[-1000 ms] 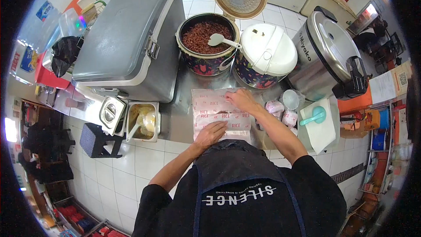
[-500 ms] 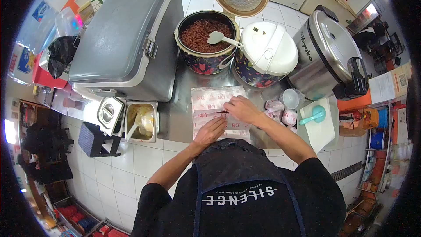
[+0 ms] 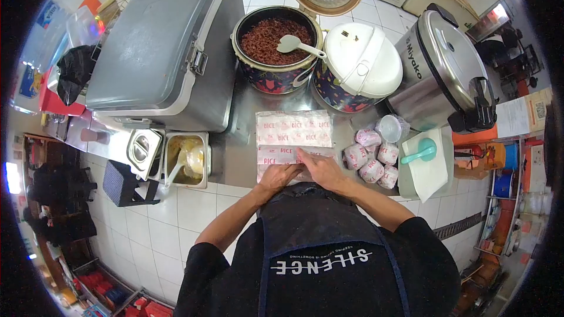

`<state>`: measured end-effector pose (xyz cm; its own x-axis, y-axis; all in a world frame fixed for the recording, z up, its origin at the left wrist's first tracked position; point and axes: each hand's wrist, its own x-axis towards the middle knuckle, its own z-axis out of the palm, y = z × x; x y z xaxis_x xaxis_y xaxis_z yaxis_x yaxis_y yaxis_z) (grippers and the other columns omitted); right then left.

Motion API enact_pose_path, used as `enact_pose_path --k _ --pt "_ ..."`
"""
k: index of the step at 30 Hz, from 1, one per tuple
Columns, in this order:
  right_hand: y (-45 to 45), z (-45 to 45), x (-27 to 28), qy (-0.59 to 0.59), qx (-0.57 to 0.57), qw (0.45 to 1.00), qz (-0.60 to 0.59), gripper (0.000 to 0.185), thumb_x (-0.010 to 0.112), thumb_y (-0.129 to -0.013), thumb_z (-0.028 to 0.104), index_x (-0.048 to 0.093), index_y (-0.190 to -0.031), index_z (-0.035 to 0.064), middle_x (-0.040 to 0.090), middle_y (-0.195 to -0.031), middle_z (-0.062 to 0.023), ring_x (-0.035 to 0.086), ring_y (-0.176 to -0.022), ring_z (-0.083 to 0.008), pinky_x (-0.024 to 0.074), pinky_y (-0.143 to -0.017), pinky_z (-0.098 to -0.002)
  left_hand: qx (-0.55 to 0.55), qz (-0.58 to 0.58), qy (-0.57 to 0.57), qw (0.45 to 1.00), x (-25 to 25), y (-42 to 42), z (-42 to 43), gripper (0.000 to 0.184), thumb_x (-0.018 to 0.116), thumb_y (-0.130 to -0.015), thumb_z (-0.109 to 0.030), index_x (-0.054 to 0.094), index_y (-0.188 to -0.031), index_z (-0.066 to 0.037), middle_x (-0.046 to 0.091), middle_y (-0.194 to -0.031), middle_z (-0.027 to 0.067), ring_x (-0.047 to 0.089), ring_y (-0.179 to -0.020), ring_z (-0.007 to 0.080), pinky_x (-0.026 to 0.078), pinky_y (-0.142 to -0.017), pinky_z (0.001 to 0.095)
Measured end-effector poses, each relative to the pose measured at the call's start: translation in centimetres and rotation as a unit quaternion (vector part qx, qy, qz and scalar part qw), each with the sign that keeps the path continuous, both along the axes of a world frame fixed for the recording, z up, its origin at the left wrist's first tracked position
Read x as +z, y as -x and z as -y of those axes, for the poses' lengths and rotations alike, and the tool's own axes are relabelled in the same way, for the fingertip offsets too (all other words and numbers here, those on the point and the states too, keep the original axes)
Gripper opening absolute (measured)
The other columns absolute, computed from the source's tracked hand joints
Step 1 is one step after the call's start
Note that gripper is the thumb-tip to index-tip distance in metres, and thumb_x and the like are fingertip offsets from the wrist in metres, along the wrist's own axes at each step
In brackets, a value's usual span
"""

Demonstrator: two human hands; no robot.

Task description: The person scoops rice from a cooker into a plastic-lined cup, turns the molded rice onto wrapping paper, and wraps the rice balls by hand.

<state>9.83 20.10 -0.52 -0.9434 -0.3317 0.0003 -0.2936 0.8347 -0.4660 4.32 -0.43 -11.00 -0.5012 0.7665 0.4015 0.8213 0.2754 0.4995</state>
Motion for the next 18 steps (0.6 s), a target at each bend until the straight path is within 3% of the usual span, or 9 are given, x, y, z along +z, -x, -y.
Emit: enact_pose_path --k 2,9,12,15,18 --pt "-0.5 -0.2 -1.7 0.020 0.008 0.998 -0.055 0.052 0.062 -0.092 0.016 0.050 -0.138 -0.0064 0.066 -0.126 -0.0247 0.067 -0.113 -0.0337 0.0577 -0.090 -0.0394 0.007 0.022 0.036 0.999 0.4 -0.2 0.2 0.023 0.073 -0.087 -0.019 0.072 -0.109 -0.012 0.072 -0.099 0.0071 0.071 -0.077 0.0237 0.059 -0.061 0.0367" --pt "-0.9 0.0 -1.3 0.040 0.031 0.997 -0.062 0.044 0.063 -0.093 0.020 0.057 -0.128 -0.0054 0.067 -0.124 -0.0240 0.067 -0.114 -0.0338 0.0574 -0.092 -0.0400 0.010 -0.062 0.055 0.997 2.7 0.3 -0.1 0.024 0.074 -0.086 -0.020 0.073 -0.109 -0.011 0.072 -0.097 0.0099 0.071 -0.080 0.0255 0.058 -0.062 0.0382" --pt "-1.2 -0.2 -1.9 0.058 0.024 0.997 -0.053 0.039 0.062 -0.094 0.019 0.059 -0.127 -0.0025 0.067 -0.123 -0.0242 0.069 -0.110 -0.0342 0.0581 -0.090 -0.0398 0.007 -0.047 0.089 0.995 1.9 0.2 0.1 0.025 0.072 -0.088 -0.020 0.072 -0.111 -0.011 0.072 -0.096 0.0112 0.071 -0.078 0.0251 0.058 -0.061 0.0379" --pt "-1.3 -0.2 -1.7 0.070 -0.004 0.997 -0.008 0.035 0.060 -0.095 0.018 0.060 -0.126 0.0023 0.068 -0.121 -0.0240 0.070 -0.105 -0.0347 0.0591 -0.086 -0.0404 -0.019 0.106 0.251 0.962 3.3 0.2 0.7 0.024 0.068 -0.090 -0.016 0.071 -0.113 -0.009 0.072 -0.096 0.0103 0.071 -0.078 0.0238 0.059 -0.065 0.0387" --pt "-1.1 -0.1 -1.1 0.056 -0.013 0.998 0.022 0.031 0.059 -0.096 0.017 0.062 -0.125 0.0067 0.069 -0.119 -0.0218 0.071 -0.102 -0.0347 0.0598 -0.082 -0.0407 -0.051 0.072 0.134 0.987 3.7 0.1 2.6 0.024 0.065 -0.092 -0.013 0.071 -0.114 -0.006 0.073 -0.101 0.0104 0.072 -0.087 0.0242 0.060 -0.075 0.0379"
